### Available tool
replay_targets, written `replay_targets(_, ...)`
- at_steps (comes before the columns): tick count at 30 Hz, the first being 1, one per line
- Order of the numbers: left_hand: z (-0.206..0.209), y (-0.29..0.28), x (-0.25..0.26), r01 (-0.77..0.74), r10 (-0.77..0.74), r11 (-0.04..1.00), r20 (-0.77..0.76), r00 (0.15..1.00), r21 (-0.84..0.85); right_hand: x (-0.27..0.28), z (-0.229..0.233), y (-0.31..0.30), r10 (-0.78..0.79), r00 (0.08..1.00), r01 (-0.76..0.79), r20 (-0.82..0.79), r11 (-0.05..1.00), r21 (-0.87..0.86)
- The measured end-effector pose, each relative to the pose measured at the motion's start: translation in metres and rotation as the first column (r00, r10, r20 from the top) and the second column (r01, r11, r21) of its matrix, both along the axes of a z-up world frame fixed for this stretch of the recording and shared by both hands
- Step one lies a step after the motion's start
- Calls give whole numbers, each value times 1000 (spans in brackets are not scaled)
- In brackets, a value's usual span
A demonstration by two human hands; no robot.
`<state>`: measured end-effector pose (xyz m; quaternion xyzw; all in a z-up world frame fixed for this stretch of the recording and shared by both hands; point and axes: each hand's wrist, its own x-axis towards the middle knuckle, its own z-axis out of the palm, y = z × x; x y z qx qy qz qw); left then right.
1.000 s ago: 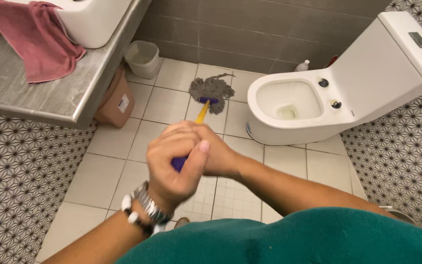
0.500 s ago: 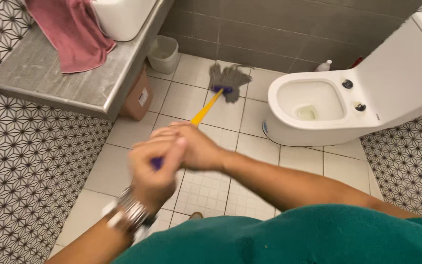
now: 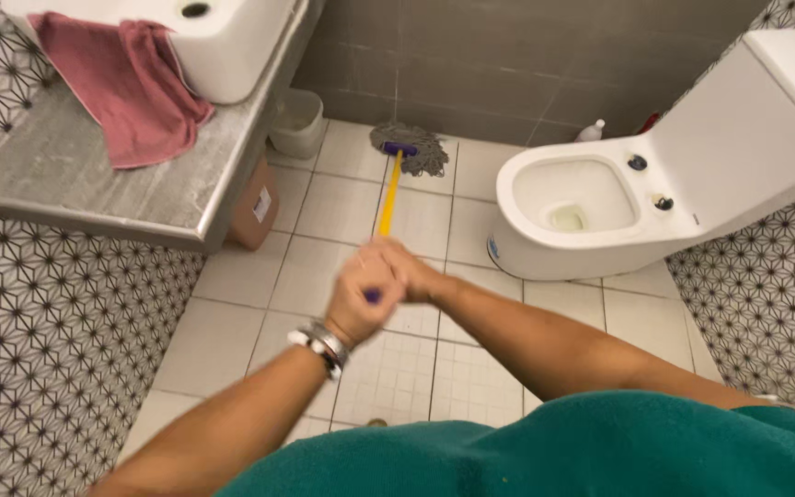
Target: The person mops a tiled bathroom floor using a mop with a yellow handle, navigating around a toilet, a lidded trash can, and a bucket.
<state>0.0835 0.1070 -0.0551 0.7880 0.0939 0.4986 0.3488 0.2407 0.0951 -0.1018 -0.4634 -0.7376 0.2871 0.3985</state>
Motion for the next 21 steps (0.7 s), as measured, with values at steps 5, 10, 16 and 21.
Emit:
replay_targets(5, 31, -30, -30, -26, 17, 995, -101, 995, -92, -30, 34, -26, 77, 987, -92, 144, 991, 99)
replay_targets(10, 139, -33, -67, 12, -11, 998, 18, 1000, -57, -69, 140, -45, 7, 984, -29, -179, 992, -121)
replay_targets(16, 130, -17, -33, 11, -13, 1000, 154, 988, 9, -44, 143, -29, 111, 984, -99, -143, 991, 91)
replay_targets(21, 42, 9, -6, 52, -54, 998, 55, 997, 22, -18, 59, -2, 50, 996, -48, -75, 998, 31)
